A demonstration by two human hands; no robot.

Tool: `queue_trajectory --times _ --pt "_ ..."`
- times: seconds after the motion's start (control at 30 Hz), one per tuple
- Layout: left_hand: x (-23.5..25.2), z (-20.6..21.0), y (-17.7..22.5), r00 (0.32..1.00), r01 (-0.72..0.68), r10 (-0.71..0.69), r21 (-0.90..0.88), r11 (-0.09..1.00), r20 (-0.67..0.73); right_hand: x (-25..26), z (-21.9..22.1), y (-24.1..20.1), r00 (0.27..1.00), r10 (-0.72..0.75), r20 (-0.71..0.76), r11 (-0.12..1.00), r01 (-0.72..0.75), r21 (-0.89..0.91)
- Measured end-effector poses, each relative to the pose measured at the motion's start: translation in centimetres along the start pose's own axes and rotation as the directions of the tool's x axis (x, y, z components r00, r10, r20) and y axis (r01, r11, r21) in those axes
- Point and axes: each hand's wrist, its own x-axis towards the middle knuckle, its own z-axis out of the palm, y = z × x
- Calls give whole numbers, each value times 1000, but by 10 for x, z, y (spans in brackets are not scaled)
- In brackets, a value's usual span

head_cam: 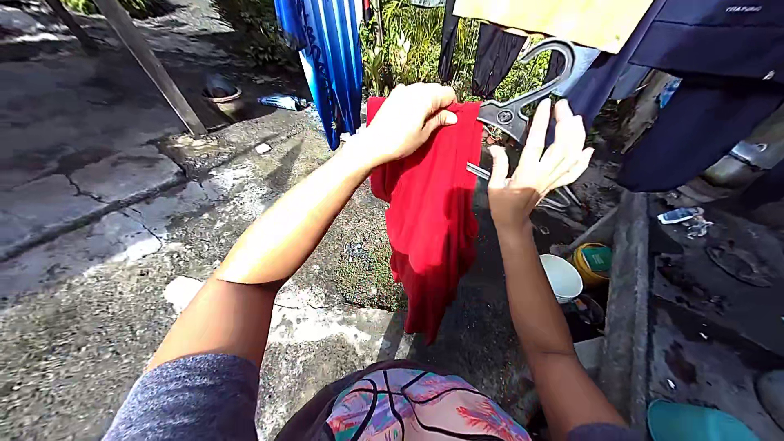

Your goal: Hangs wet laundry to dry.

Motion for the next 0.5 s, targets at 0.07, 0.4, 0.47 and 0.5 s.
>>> queue_trajectory --times 0.07,0.4,0.47,0.5 --pt "-3 -7 -12 996 79 -82 -69 995 -43 -27 16 -5 986 -126 112 992 126 9" --pt "-62 -54 -83 966 231 -250 -211 950 -70 -60 25 34 410 -615 673 747 29 664" --pt "-84 -61 -97 957 268 -282 -170 948 -62 -32 28 57 434 -594 677 769 58 637" --pt "-94 -63 -103 954 283 -294 -147 948 -56 -18 31 70 473 -594 650 764 79 641"
